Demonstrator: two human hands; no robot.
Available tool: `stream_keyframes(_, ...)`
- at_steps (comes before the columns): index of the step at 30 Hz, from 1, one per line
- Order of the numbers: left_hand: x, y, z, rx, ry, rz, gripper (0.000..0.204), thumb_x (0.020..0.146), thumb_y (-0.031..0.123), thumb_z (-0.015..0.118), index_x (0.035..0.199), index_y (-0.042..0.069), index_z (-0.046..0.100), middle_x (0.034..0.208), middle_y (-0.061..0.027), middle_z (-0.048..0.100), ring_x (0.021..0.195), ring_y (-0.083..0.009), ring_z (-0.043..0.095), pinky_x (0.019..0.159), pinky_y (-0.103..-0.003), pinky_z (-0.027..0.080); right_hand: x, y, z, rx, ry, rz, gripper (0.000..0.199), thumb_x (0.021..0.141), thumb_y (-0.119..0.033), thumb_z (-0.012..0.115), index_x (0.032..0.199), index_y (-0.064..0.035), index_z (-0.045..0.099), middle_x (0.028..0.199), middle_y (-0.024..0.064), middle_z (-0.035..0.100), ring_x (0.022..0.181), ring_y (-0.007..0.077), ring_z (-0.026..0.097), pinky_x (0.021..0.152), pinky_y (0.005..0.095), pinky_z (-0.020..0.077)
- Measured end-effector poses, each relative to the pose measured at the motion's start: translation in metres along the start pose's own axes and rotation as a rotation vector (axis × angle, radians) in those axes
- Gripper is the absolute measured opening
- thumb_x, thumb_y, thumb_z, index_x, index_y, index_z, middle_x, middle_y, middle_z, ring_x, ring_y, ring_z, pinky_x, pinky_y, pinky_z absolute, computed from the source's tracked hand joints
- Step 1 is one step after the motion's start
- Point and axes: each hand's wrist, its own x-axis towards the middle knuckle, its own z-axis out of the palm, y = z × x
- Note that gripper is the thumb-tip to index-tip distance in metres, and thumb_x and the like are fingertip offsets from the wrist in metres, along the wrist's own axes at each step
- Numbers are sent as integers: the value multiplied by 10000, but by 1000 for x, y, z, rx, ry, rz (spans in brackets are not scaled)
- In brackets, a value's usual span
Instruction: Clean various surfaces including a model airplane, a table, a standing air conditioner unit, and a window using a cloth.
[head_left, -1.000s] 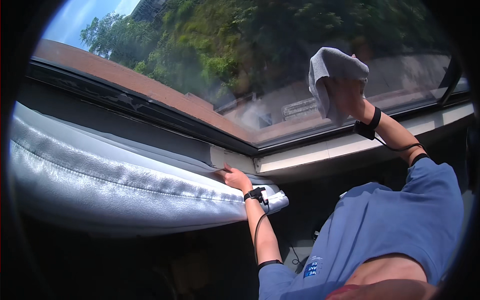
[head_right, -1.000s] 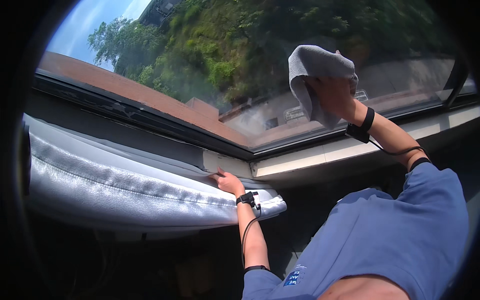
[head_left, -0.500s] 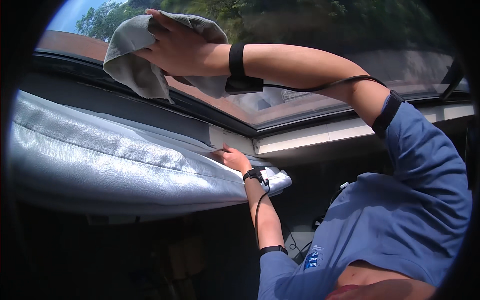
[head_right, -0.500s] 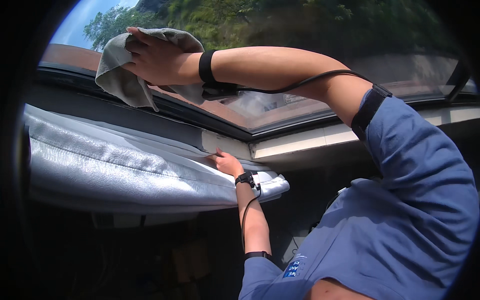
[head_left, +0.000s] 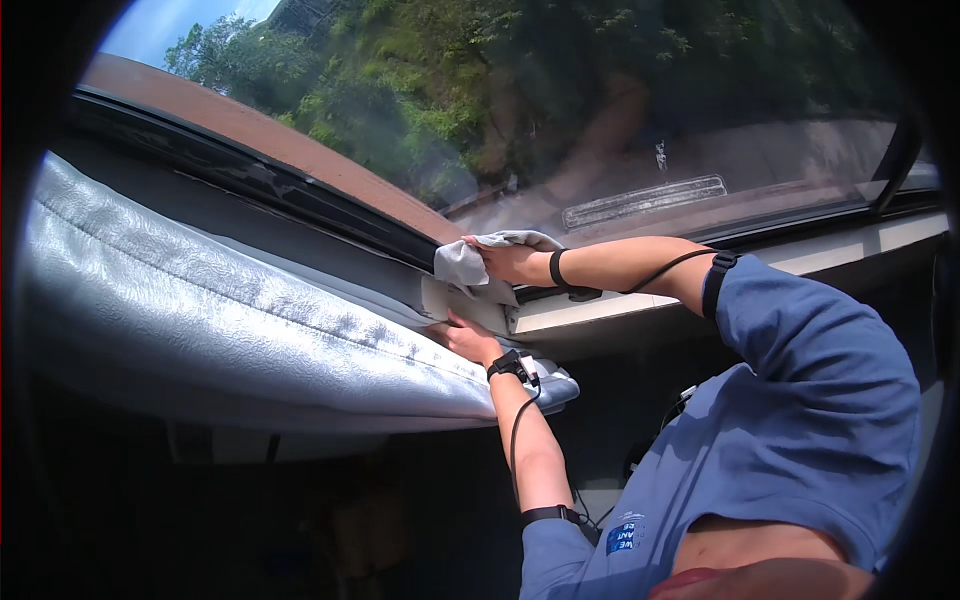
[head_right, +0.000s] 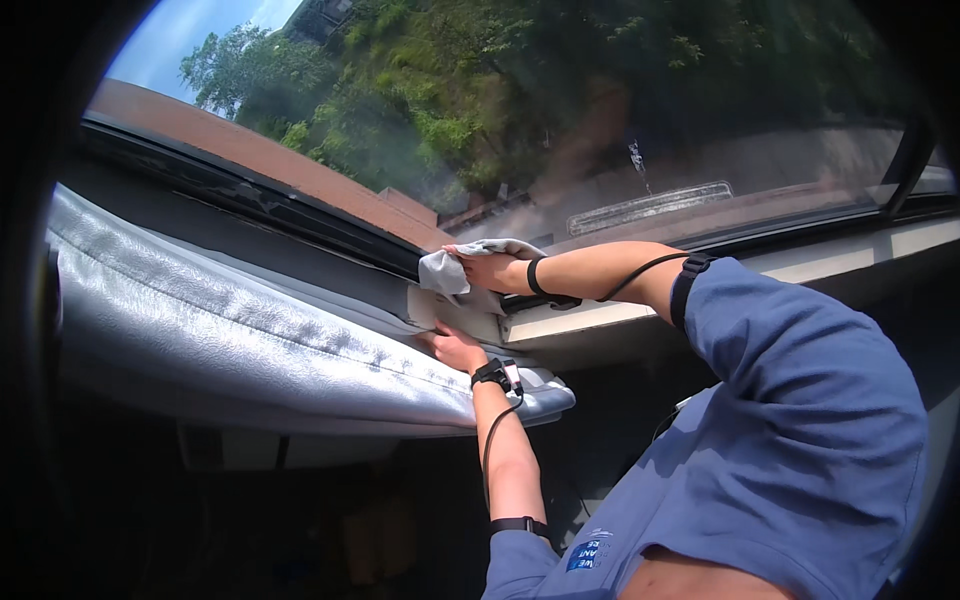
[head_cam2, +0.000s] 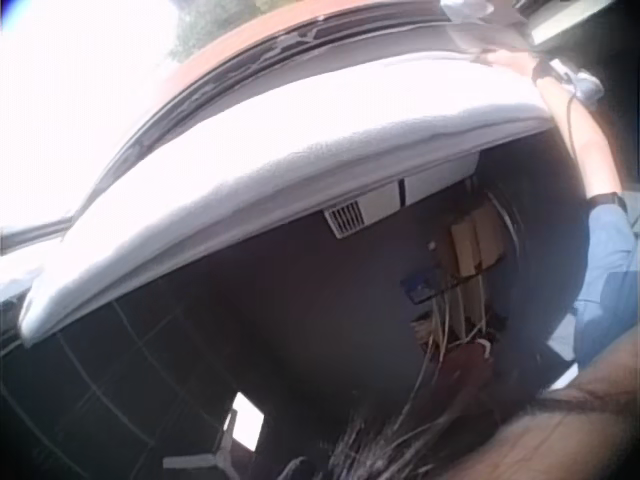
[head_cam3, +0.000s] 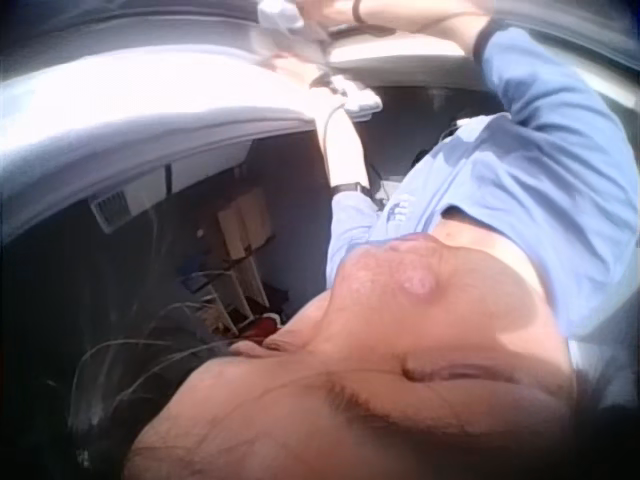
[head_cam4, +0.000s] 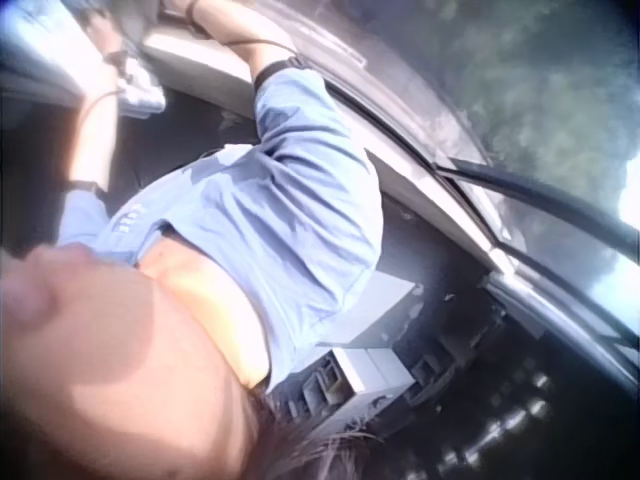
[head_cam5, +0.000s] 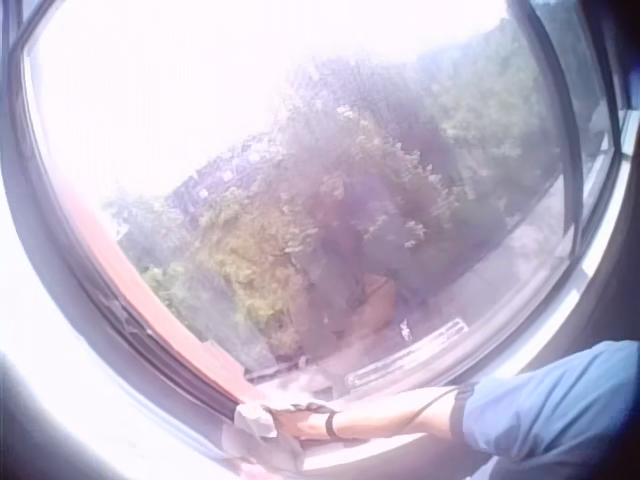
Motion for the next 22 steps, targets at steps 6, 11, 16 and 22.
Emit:
stream_keyframes(6, 2, -1, -1, 10, -67, -72, 634, 930, 322, 424, 1353, -104, 222, 1045, -315, 579, 894, -441, 595, 762, -463, 493, -14, 8, 2, 372, -12, -32, 305, 779, -184, 493, 983, -67, 687, 1083, 10, 644, 1281, 269, 375, 1140, 515, -16)
stream_keyframes(11, 10, 58, 6, -48, -510, -616, 677, 919, 341, 348, 1355, -142, 165, 1294, -382, 344, 1191, -503, 400, 954, -521, 368, 41, 90, -80, 293, 257, 202, 303, 740, -211, 511, 954, -97, 692, 1075, -3, 641, 1292, 259, 357, 1127, 532, -76)
stream_keyframes(16, 37, 112, -32, -581, -481, -468, 828, 933, 519, 241, 1373, -135, -12, 1455, -316, -35, 1384, -363, 32, 1128, -400, 62, 90, 217, -192, 218, 408, 377, 377, 787, -272, 477, 1089, -108, 631, 1184, -14, 571, 1260, 221, 375, 1122, 531, -72)
stream_keyframes(22, 52, 144, -64, -836, -575, -250, 818, 929, 570, 210, 1414, -33, -53, 1505, -162, -95, 1403, -245, -25, 1135, -334, 49, 14, 305, -211, 97, 558, 644, 484, 691, -399, 634, 1106, -150, 628, 1193, 24, 564, 1245, 206, 396, 1120, 551, -16)
